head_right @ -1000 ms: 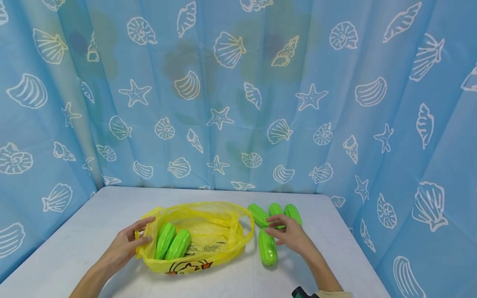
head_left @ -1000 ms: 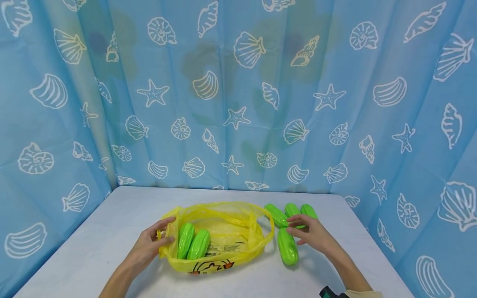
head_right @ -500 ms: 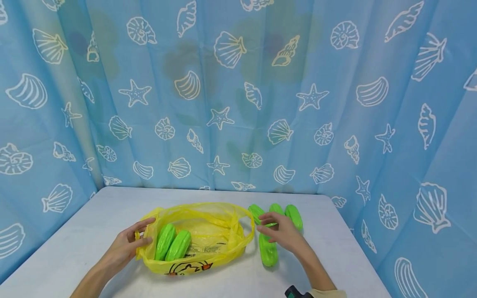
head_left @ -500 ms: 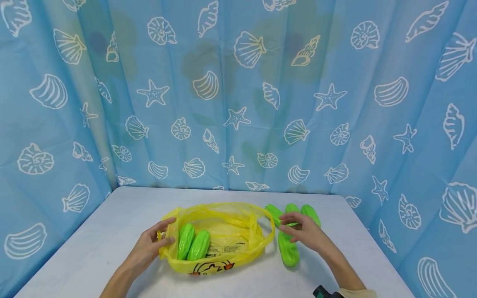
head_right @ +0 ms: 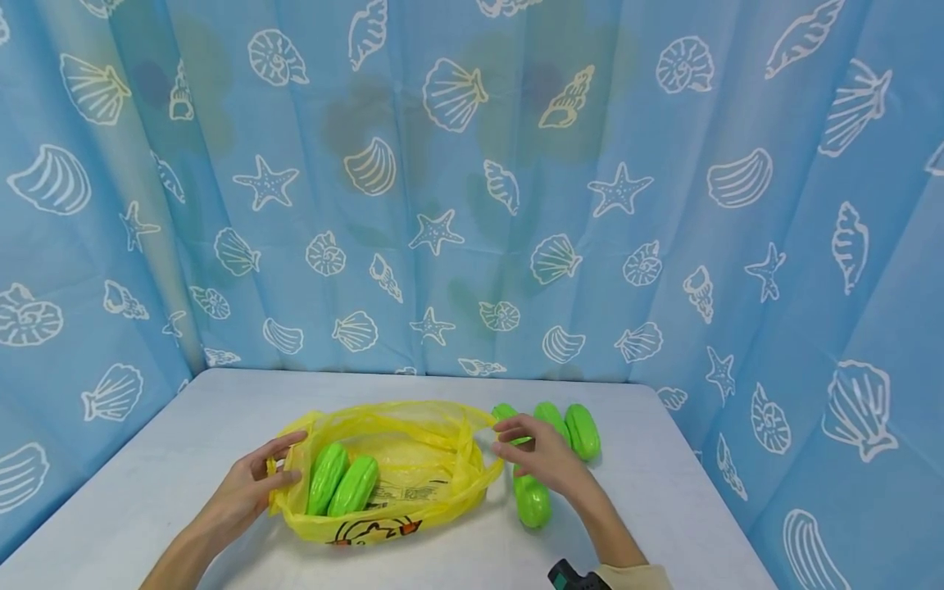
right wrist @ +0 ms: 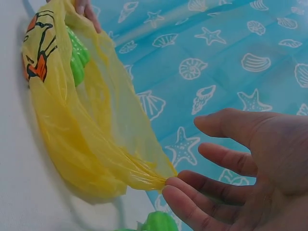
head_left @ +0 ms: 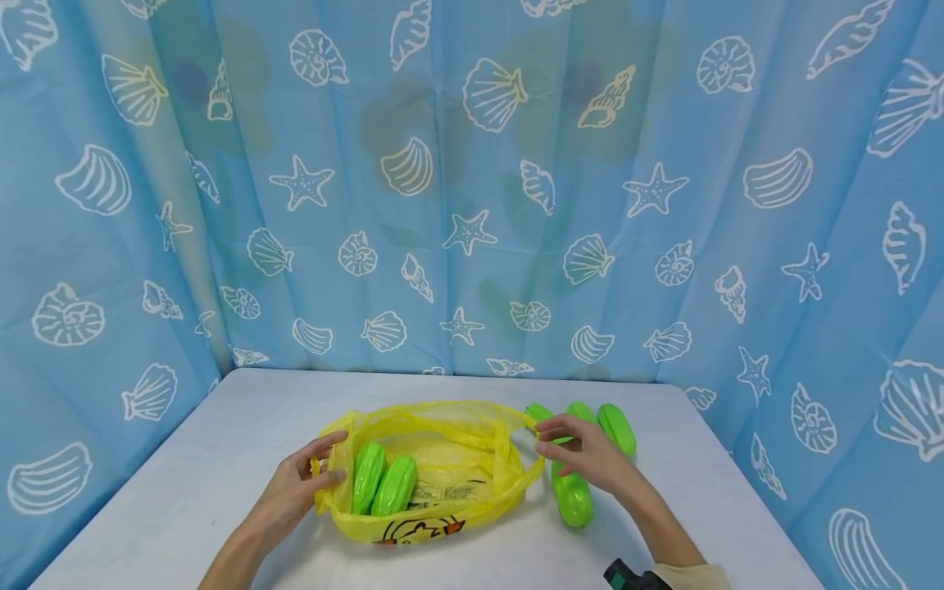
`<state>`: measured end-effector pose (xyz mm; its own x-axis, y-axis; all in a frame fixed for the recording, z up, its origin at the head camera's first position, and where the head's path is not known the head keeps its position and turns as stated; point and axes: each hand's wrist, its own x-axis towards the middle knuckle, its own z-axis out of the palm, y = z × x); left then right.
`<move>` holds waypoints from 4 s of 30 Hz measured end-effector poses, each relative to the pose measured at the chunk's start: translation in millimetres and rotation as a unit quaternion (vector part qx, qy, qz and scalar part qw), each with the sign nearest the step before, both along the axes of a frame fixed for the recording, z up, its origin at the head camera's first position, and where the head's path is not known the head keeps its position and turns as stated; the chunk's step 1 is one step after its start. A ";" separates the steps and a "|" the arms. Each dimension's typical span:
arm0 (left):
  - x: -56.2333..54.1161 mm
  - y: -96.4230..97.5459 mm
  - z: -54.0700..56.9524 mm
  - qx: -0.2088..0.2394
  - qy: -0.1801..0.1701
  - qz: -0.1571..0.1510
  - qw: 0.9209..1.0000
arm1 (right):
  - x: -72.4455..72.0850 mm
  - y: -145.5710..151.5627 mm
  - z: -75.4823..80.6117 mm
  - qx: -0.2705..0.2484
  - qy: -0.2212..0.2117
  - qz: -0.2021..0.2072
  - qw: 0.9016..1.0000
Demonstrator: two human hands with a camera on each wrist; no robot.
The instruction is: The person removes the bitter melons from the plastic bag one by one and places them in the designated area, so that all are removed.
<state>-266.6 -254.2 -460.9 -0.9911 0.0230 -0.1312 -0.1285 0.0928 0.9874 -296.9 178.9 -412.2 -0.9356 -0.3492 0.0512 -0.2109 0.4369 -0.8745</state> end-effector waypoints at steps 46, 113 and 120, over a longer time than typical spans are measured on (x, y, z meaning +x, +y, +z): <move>1.5 -0.3 -1.4 -0.012 -0.006 0.005 1.000 | -0.3 -22.5 6.2 -0.032 0.000 0.049 0.998; 3.1 3.0 3.0 -0.003 -0.014 0.010 1.000 | 4.5 -121.6 -13.8 -0.051 -0.141 0.104 0.983; 3.2 3.3 3.1 -0.006 -0.008 0.010 1.000 | 5.0 -132.5 -15.9 -0.033 -0.135 0.097 0.986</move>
